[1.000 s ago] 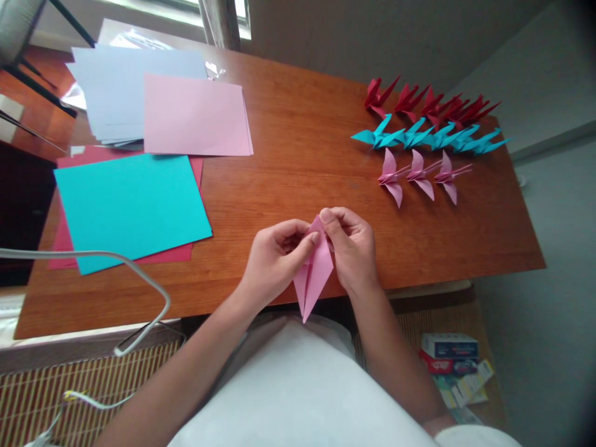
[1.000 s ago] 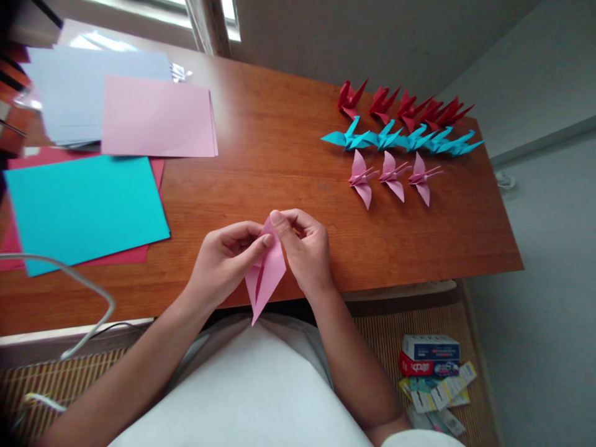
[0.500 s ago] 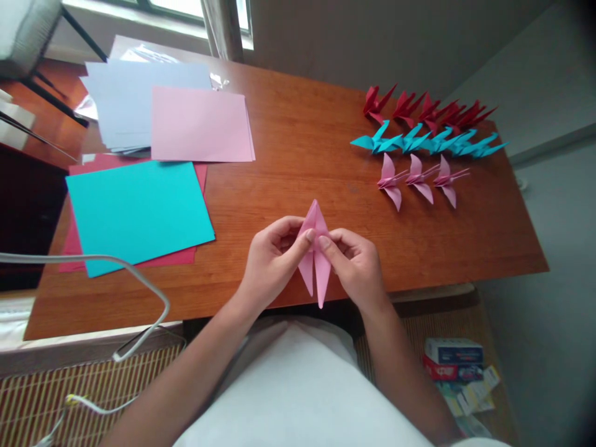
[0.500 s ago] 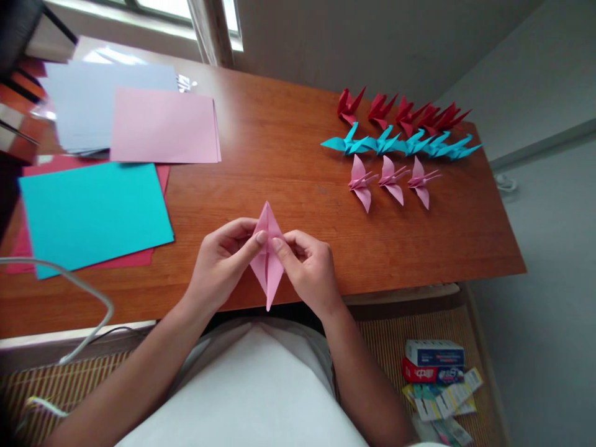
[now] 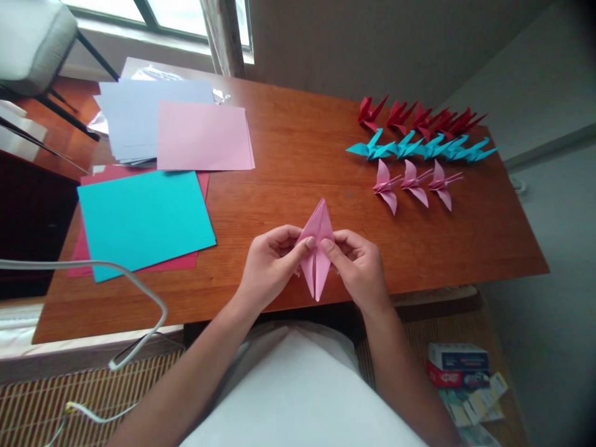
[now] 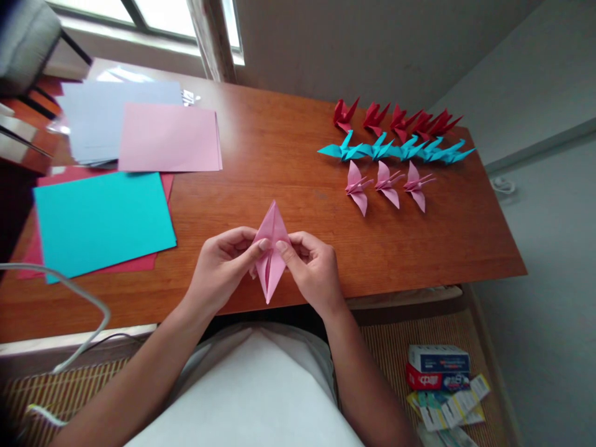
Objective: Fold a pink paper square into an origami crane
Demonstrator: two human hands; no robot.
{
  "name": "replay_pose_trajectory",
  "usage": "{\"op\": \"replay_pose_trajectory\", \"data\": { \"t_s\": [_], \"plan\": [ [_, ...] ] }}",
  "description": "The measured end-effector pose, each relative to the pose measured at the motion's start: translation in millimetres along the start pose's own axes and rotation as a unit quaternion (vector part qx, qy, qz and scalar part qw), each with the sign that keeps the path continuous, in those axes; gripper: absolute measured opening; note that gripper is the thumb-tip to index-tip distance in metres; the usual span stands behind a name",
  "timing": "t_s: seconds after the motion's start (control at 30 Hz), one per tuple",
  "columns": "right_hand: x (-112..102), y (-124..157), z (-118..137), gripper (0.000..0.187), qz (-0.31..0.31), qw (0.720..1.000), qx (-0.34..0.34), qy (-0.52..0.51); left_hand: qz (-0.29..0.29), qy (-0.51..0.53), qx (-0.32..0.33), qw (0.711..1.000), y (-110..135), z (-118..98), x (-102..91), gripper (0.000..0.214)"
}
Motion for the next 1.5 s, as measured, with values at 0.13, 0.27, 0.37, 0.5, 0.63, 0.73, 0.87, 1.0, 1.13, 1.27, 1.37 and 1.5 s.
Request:
{"op": "replay_pose_trajectory", "data": {
  "t_s": [0.13,0.27,0.37,0.5,0.63,0.73,0.87,1.0,1.13,1.27,1.37,1.5],
  "plan": [
    [-3.4,-2.9,-0.3,0.021,-0.049,0.999,-0.015,0.01,0.029,0.01,-0.016,0.999,0.8,-0.8,3.2,0.035],
    [-2.1,-5.8,-0.6,0.019,-0.063,0.998,-0.025,-0.007,0.023,-0.006,-0.025,0.999,1.7,-0.9,3.8,0.037],
    [-0.7,-6.8,-1.0,0.02,-0.06,0.998,-0.03,-0.01,0.005,-0.007,-0.022,1.0,1.8,-0.5,2.5,0.038],
    [-3.8,-7.0,-2.1,0.022,-0.089,0.995,-0.038,0.005,0.04,-0.018,-0.015,0.999,2.4,0.3,6.7,0.037],
    [-6.0,-7.7,-1.9,0.023,-0.106,0.993,-0.046,0.018,0.062,-0.041,-0.02,0.997,3.5,1.2,9.8,0.038],
    [-4.3,-8.6,-2.7,0.022,-0.103,0.994,-0.041,0.007,0.043,-0.03,-0.016,0.998,3.2,0.3,7.9,0.037],
    [-3.3,-9.0,-5.7,0.023,-0.124,0.991,-0.04,-0.023,0.066,-0.014,-0.005,0.998,1.6,0.5,9.7,0.033],
    [-4.0,-8.1,-10.7,0.023,-0.128,0.99,-0.032,-0.046,0.055,-0.004,-0.004,0.998,1.0,2.4,8.0,0.032],
    [-5.3,-8.2,-9.6,0.017,-0.077,0.996,-0.044,-0.03,-0.002,-0.015,0.005,1.0,2.6,-2.2,-0.4,0.031],
    [-3.7,-8.9,-8.4,0.012,-0.028,0.999,-0.03,-0.009,-0.009,-0.076,0.04,0.996,2.0,-12.6,-5.4,0.032],
    [0.5,-10.1,-9.8,0.014,-0.022,0.999,-0.016,-0.02,0.006,-0.112,0.055,0.992,-2.7,-15.7,-8.7,0.027],
    [8.7,-12.4,-17.5,0.021,0.016,0.998,0.017,-0.05,-0.015,-0.203,0.081,0.976,-10.6,-20.5,-19.5,0.021]
  ]
}}
Point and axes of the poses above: each hand's wrist, its own y-axis away from the middle knuckle, its own x-axis out of the palm, z = x × y, the point moved 5 cm from there along -y, towards the middle knuckle, and after that the axes turned 12 degrees about -x, right-handed, at the moved point
